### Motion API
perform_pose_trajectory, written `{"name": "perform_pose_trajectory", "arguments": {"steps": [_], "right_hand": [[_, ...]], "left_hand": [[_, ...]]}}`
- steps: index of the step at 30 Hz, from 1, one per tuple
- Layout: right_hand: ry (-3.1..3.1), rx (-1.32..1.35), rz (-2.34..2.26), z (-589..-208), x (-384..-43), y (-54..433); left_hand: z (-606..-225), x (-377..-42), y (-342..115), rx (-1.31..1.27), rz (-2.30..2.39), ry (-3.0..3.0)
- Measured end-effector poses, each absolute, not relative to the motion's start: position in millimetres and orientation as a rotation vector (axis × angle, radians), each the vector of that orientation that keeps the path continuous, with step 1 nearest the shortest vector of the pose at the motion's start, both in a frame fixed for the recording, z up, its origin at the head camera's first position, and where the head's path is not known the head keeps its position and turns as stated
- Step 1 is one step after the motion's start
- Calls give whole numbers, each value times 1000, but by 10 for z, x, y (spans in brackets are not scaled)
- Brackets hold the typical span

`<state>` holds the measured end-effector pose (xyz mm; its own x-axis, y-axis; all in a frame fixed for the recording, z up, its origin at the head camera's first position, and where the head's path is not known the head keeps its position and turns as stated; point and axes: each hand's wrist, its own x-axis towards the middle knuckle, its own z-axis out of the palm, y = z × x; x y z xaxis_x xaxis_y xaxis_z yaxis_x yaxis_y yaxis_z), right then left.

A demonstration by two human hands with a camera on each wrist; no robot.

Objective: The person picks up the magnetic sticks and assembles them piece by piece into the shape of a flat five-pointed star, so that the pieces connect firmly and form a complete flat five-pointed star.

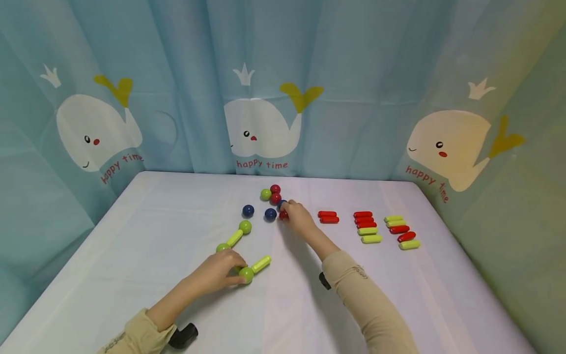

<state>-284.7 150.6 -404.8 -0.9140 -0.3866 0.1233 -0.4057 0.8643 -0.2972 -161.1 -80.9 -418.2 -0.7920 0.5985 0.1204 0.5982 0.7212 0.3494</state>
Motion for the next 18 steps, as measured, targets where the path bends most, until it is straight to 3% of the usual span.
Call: {"name": "perform_pose_trajectory", "arguments": {"steps": [8,18], "right_hand": [[-3063,636,461,-4067,-2838,1557],[-3035,711,879,-4074,-2660,1662]], "left_hand": [[-4143,-1634,-778,1040,581,2906],[-4187,-1619,-810,1037,592,2909]]}}
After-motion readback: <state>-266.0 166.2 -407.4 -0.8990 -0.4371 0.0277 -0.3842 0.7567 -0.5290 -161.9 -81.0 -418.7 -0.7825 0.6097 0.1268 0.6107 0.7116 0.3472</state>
